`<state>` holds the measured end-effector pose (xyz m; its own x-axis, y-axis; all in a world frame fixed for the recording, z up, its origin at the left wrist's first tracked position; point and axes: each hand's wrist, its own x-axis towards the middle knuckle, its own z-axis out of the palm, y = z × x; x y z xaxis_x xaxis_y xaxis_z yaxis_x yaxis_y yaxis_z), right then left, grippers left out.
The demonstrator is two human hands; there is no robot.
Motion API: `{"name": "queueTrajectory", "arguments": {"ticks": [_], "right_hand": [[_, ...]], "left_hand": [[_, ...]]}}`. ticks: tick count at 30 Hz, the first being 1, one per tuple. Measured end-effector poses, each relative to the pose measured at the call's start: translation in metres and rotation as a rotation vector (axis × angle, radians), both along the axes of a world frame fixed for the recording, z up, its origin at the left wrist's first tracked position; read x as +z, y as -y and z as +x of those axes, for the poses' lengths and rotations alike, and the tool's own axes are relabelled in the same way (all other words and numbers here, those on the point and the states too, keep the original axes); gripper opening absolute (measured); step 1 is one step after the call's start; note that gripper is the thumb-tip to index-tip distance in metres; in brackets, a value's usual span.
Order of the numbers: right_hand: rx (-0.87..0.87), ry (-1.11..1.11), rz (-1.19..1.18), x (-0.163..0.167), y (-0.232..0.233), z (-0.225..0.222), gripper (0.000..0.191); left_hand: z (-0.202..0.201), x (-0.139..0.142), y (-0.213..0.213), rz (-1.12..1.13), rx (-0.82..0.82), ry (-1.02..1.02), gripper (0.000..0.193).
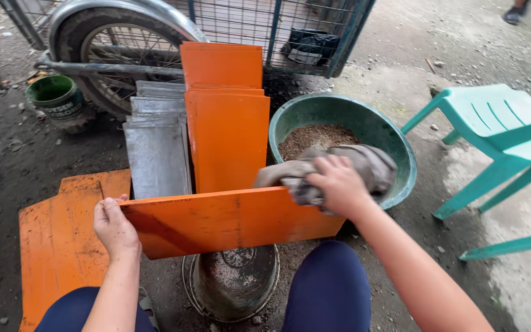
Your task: The person sits on a small stool and wipes orange plastic sheets with a cloth. They pick up a sheet, wipe both sides, and place it on a stack, repeating this process for several sheets.
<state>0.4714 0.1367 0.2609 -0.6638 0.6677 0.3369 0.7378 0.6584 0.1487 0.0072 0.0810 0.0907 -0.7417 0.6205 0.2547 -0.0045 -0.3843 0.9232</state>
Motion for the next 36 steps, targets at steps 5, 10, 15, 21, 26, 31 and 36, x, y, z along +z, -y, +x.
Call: {"name": "queueTrajectory", "arguments": {"ticks": [5, 10, 15, 21, 26, 31, 36], "right_hand": [[-0.149, -0.15, 0.12, -0.029, -0.008, 0.081, 0.041], [-0.125, -0.822, -0.055, -0.107, -0.023, 0.137, 0.045], [-0.123, -0.859, -0.019, -0.201, -0.005, 0.116, 0.038], [-0.631, -1.586, -1.173, -0.221, 0.012, 0.081, 0.036], [-0.646, -1.902, -1.247, -0.188, -0.006, 0.108, 0.041], [-0.549, -1.666, -0.98, -0.088, -0.021, 0.163, 0.035], [-0.62, -1.438, -0.939, 0.077, -0.039, 0.188, 0.043]], "left_hand": [[0.003, 0.003, 0.004, 0.003, 0.004, -0.028, 0.025], [0.007, 0.011, 0.01, -0.04, 0.052, -0.017, 0.027], [0.01, 0.017, 0.014, -0.117, 0.052, -0.026, 0.03], [0.006, 0.01, 0.009, -0.102, 0.063, -0.012, 0.029], [0.0, 0.002, 0.011, -0.011, 0.092, 0.132, 0.026], [0.019, -0.008, 0.018, 0.099, 0.006, 0.548, 0.025], [0.057, -0.027, 0.019, 0.104, -0.155, 0.918, 0.03]]}}
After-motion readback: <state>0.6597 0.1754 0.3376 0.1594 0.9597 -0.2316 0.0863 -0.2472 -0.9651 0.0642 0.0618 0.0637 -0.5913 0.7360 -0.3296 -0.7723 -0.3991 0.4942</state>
